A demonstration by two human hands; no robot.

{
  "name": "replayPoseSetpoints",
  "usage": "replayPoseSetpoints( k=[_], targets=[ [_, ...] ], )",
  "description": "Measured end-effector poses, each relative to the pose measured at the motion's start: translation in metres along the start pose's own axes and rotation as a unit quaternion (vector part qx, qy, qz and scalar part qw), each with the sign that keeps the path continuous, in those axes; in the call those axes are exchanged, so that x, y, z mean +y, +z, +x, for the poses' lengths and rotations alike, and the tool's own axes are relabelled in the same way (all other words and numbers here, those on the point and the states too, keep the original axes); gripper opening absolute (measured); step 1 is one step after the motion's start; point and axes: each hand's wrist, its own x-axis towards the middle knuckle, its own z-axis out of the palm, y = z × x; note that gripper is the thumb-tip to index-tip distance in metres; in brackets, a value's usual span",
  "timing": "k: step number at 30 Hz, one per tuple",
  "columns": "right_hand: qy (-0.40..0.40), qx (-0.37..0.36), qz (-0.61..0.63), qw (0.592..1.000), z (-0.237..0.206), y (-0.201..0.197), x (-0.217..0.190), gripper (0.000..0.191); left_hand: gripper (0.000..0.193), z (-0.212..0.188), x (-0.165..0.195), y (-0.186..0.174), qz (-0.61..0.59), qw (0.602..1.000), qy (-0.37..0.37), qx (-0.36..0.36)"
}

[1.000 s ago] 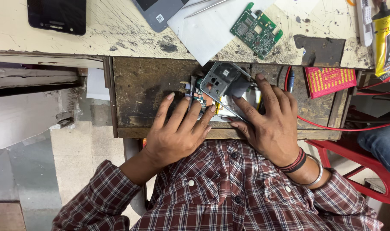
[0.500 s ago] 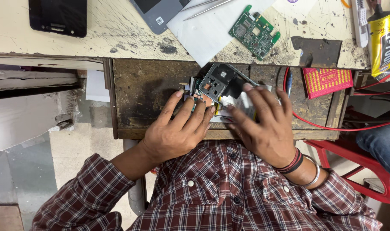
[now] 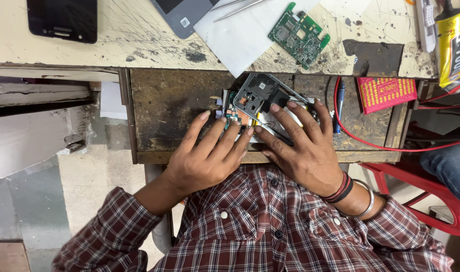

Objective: The person disassembles a smartphone on a repair bench, removing its back cover and internal components. They power on a replacement phone assembly to test its display, then use a screwdriver to unscrew and adjust parts inside the phone chassis.

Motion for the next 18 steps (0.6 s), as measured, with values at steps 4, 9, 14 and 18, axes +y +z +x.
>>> replayPoseSetpoints(
  k=[4, 9, 14, 18],
  targets=[
    [0.000, 0.001, -0.002, 1.000, -0.001, 0.001, -0.002, 0.055, 0.038, -0.012, 0.011, 0.005, -0.023, 0.999, -0.030, -0.011],
    [-0.005, -0.001, -0.010, 1.000, 0.000, 0.000, -0.006, 0.056, 0.040, -0.019, 0.020, 0.017, -0.026, 0.998, -0.049, -0.001],
    [-0.013, 0.012, -0.013, 1.000, 0.002, -0.001, -0.008, 0.055, 0.042, -0.022, 0.023, 0.022, -0.025, 0.998, -0.064, 0.005],
    [-0.014, 0.011, -0.015, 1.000, 0.003, -0.001, -0.009, 0.053, 0.042, -0.021, 0.024, 0.024, -0.029, 0.996, -0.078, 0.009]
  ],
)
